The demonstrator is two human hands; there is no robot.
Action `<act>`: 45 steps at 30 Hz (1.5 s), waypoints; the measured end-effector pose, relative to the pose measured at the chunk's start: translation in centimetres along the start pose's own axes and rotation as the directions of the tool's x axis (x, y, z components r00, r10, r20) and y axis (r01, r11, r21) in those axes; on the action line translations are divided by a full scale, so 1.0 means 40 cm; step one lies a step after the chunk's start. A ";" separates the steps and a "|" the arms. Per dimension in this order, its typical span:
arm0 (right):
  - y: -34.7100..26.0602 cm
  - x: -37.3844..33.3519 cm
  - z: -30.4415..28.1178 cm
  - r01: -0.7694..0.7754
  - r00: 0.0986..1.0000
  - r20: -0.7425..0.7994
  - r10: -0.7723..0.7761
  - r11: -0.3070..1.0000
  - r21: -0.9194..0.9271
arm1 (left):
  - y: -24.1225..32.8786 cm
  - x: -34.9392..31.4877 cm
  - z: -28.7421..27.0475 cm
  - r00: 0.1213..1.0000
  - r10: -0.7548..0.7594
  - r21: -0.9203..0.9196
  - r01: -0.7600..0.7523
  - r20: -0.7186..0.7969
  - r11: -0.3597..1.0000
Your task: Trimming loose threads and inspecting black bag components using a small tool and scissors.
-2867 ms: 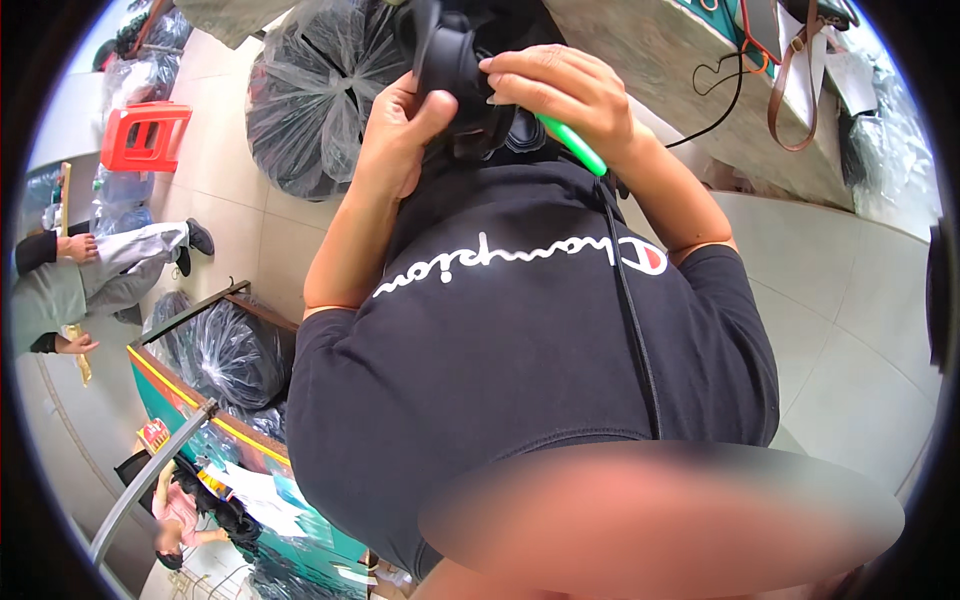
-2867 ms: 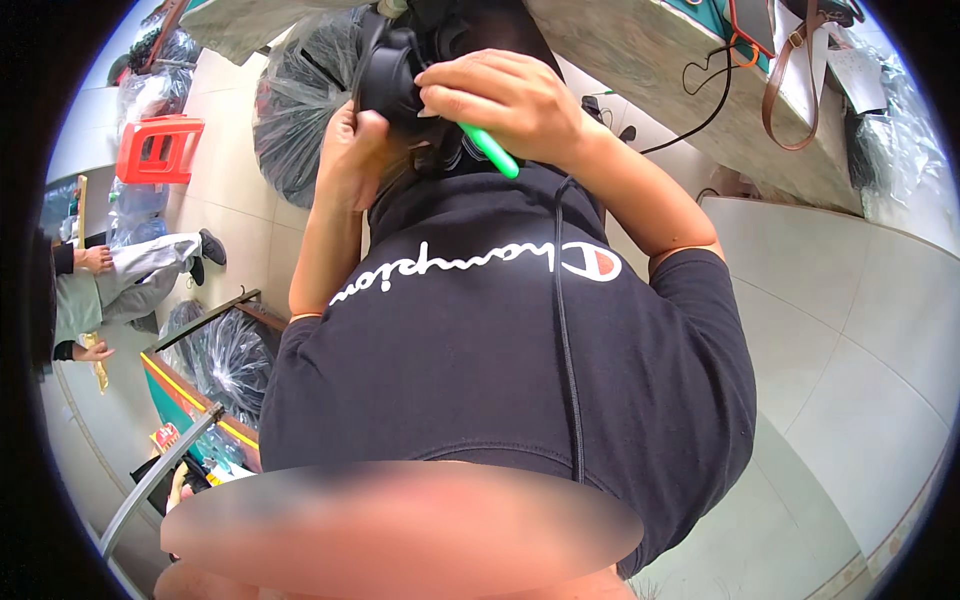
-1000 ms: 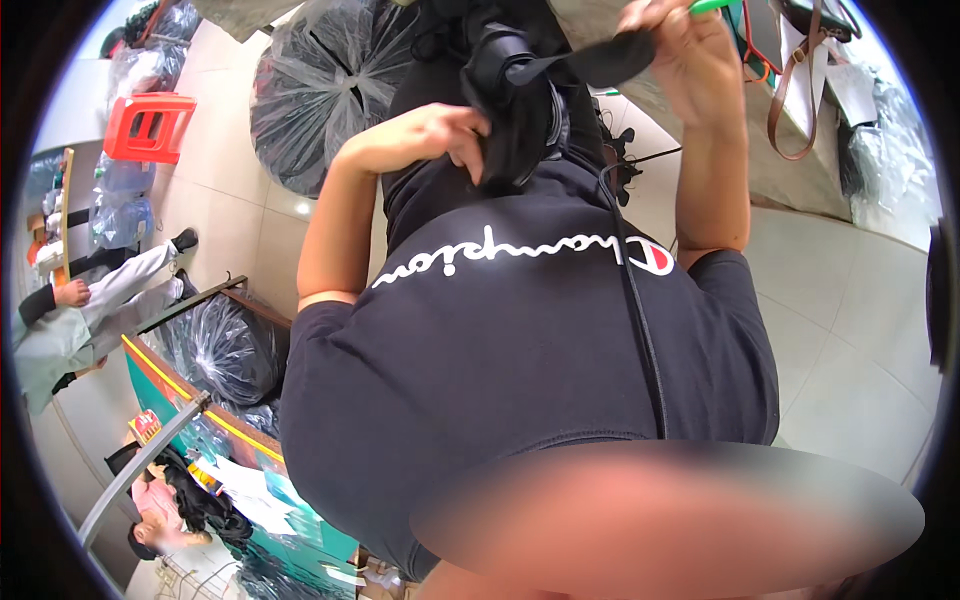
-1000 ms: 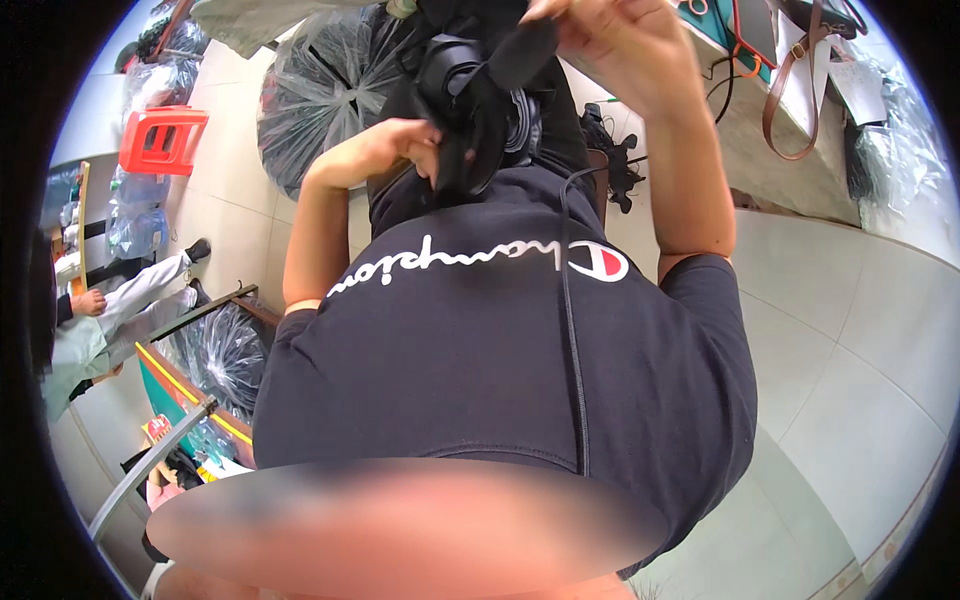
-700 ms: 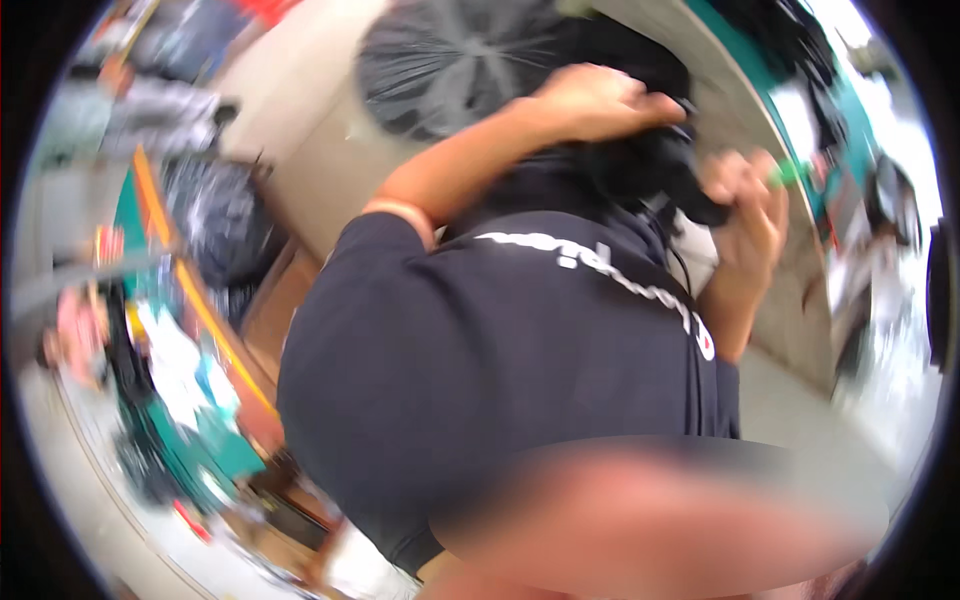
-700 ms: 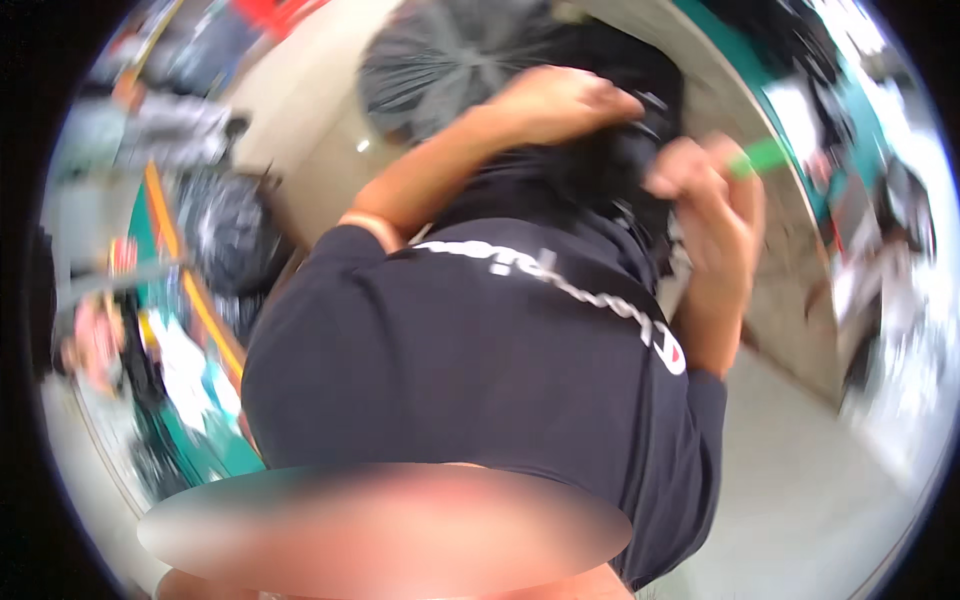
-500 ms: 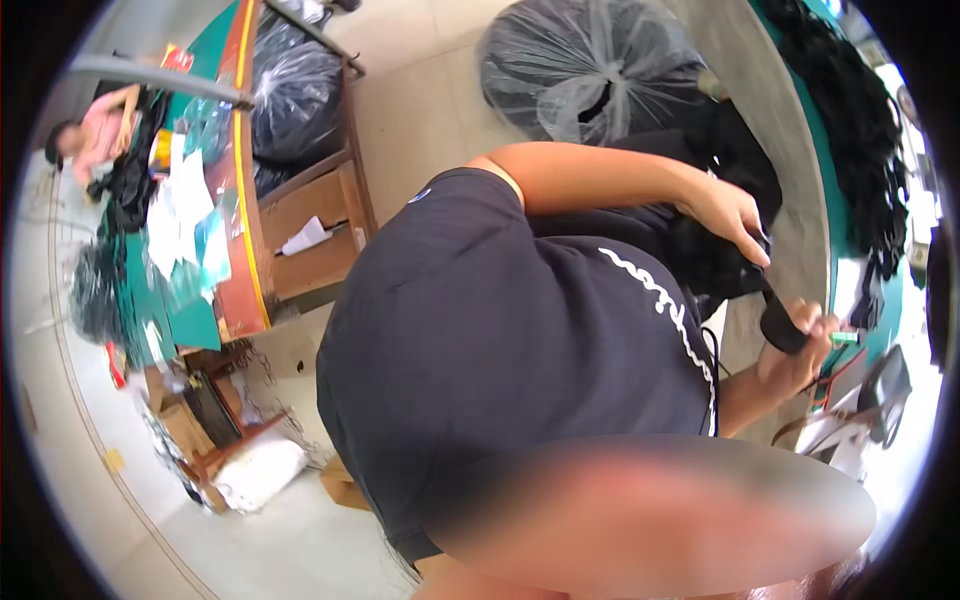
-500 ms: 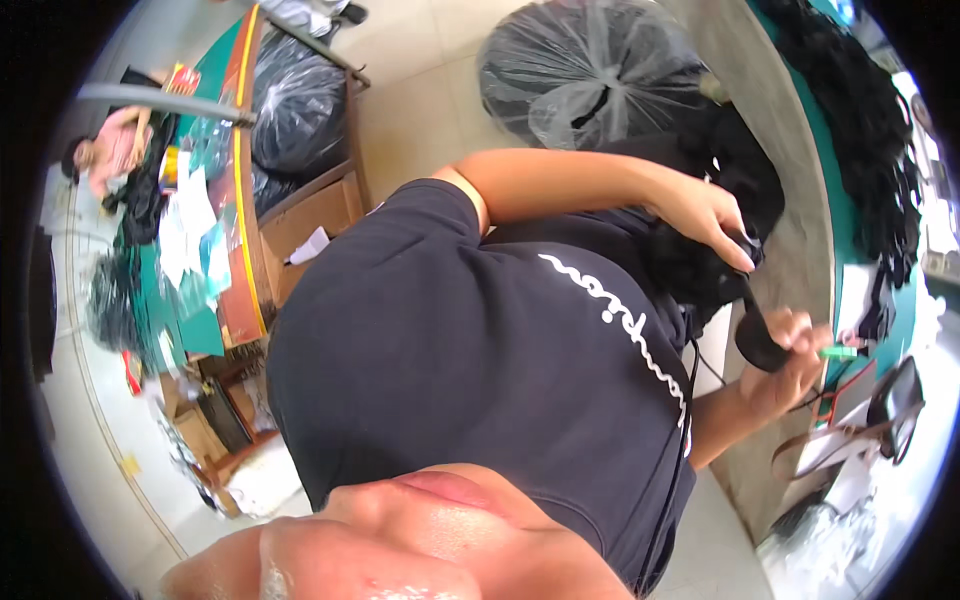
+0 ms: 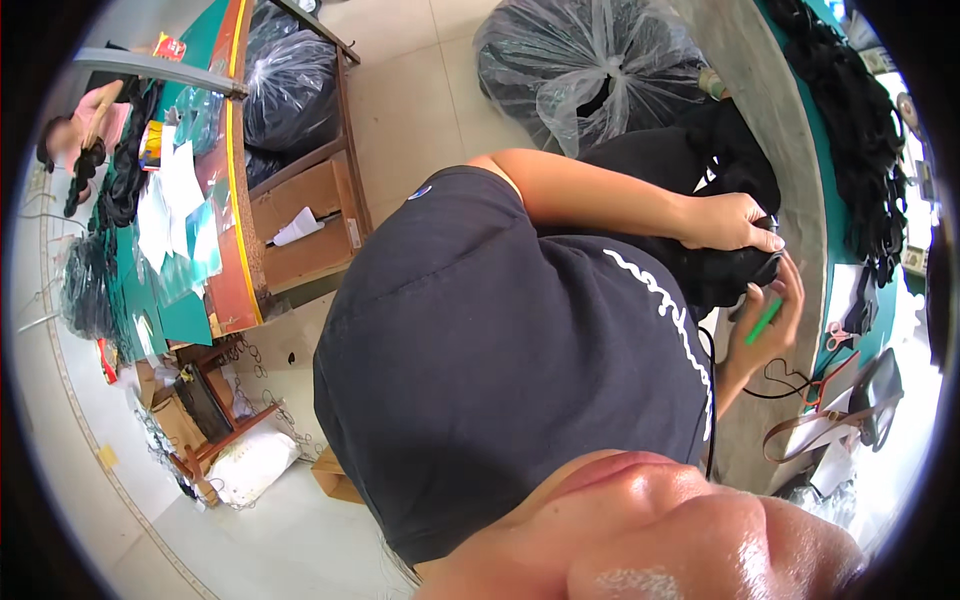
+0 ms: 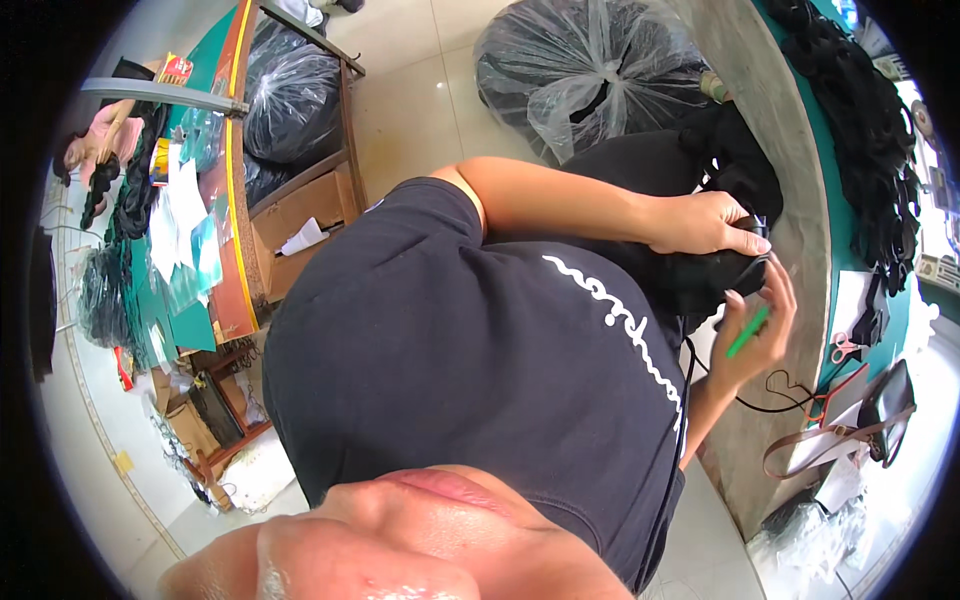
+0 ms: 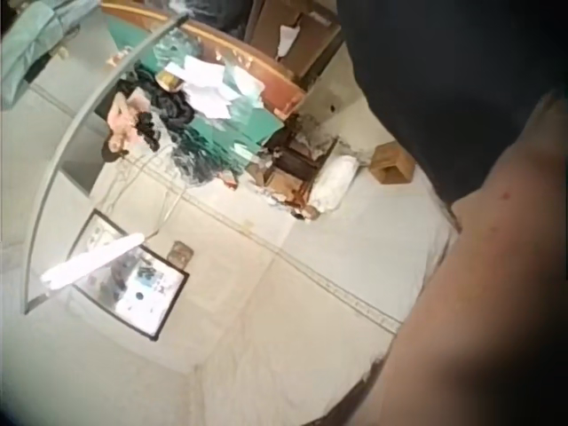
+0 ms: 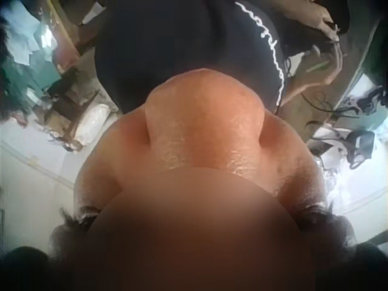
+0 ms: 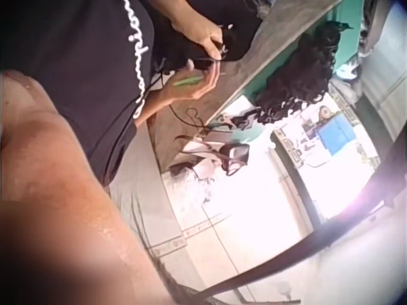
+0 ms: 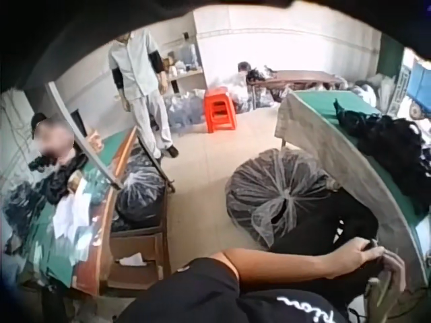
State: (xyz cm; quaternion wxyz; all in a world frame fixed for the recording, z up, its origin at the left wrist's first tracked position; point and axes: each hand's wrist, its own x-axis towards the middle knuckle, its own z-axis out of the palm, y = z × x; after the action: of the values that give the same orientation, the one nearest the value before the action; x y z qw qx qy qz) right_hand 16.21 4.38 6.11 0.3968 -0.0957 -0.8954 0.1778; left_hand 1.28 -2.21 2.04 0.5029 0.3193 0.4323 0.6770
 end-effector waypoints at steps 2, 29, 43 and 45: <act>0.016 -0.010 0.018 -0.058 0.997 -0.049 0.058 0.998 0.002 | 0.000 0.000 -0.010 1.000 0.001 0.035 -0.001 0.002 0.999; 0.097 -0.036 0.013 -0.062 0.948 -0.313 0.049 0.998 -0.032 | 0.007 0.017 0.043 0.974 -0.203 -0.246 0.222 0.100 0.943; 0.030 -0.030 -0.051 0.361 0.929 -0.161 -0.332 0.907 0.217 | -0.011 0.045 0.025 0.994 -0.033 -0.212 0.055 0.104 0.976; 0.003 -0.034 -0.074 0.452 0.889 -0.100 -0.447 0.825 0.339 | -0.021 0.077 0.007 0.995 -0.082 -0.339 0.097 0.057 0.936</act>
State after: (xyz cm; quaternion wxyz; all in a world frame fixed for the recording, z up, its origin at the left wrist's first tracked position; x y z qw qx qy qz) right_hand 19.32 4.77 6.96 0.4452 0.1890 -0.8428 0.2364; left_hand 0.99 0.89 1.39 0.5898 0.2216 0.3120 0.7111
